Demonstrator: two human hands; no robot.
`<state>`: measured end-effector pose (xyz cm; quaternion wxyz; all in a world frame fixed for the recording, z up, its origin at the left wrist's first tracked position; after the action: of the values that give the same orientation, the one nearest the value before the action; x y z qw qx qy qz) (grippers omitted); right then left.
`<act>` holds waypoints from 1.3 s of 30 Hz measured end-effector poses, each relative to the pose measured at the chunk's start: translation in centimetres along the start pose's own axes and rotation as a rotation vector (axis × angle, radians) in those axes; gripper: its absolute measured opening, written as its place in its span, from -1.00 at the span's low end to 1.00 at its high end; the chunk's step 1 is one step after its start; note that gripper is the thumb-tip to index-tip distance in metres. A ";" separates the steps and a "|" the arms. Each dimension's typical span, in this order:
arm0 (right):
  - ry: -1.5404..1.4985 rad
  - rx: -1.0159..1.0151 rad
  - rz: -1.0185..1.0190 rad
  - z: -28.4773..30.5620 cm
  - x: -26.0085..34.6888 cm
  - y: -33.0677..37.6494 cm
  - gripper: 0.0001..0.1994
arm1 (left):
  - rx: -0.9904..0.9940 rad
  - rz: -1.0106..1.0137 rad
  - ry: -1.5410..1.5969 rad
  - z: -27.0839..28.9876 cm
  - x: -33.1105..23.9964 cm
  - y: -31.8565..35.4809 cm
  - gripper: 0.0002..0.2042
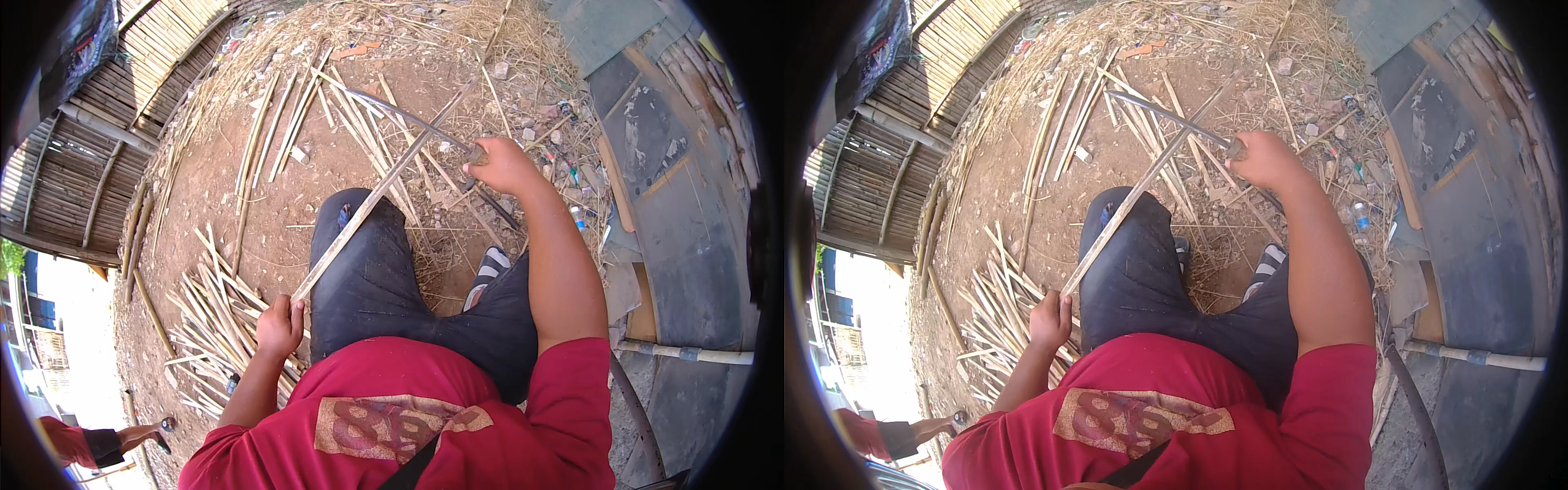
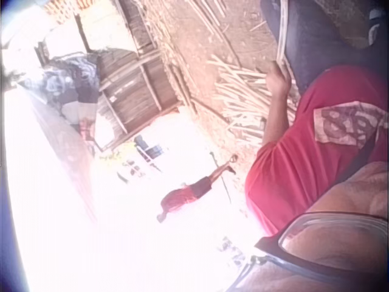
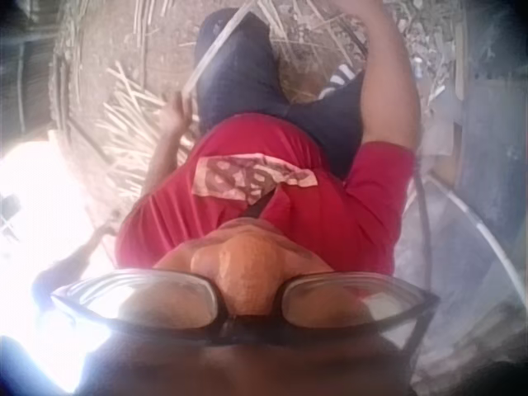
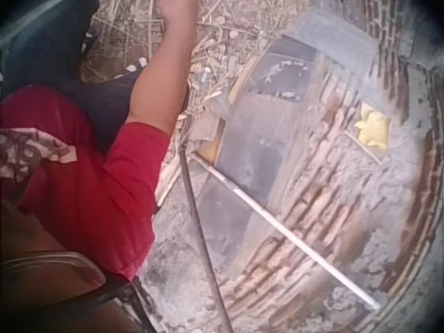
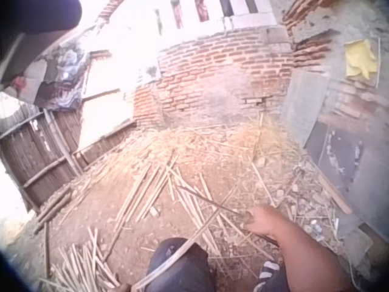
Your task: The person shaves a strip of bamboo using a large knife by drawing the blade along the length of the wood while holding it against their leg.
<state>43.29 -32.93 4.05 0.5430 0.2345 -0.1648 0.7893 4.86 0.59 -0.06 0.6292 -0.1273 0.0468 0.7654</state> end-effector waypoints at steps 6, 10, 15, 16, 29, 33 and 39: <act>0.295 0.277 0.119 0.6 6.0 3.4 -0.62 | -0.010 0.007 0.029 0.1 -0.3 0.1 -0.67; 0.242 0.203 0.128 3.4 5.3 3.6 -0.58 | 0.067 0.058 0.154 0.1 -1.3 0.6 -0.66; 0.220 0.061 -0.004 5.4 4.3 3.2 -0.50 | 0.038 0.037 0.224 -0.4 -2.2 0.9 -0.64; 0.232 0.080 -0.045 5.4 4.4 3.3 -0.48 | 0.023 0.031 0.227 -0.4 -2.4 0.9 -0.63; 0.157 0.259 0.040 2.1 3.2 1.9 -0.52 | 0.020 0.055 0.242 -1.2 -2.4 0.7 -0.64; 0.185 0.209 0.071 1.7 3.8 2.1 -0.59 | 0.026 0.061 0.202 -1.0 -2.7 0.7 -0.65; 0.256 0.327 0.112 1.3 5.8 2.1 -0.59 | -0.008 0.019 0.140 -1.1 -1.8 0.4 -0.66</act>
<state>39.79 -29.82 8.29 0.4694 0.2080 0.0231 0.8578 4.97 -1.46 -0.74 0.6166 -0.1825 0.0889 0.7606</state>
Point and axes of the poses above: each hand's wrist, its own y-axis away from the middle knuckle, its own z-axis out of the back of the hand, x = y × z, the point moved 4 cm from there along -y, towards the middle knuckle, and after that the axes turned 11 degrees about -z, right-handed, at the moved point
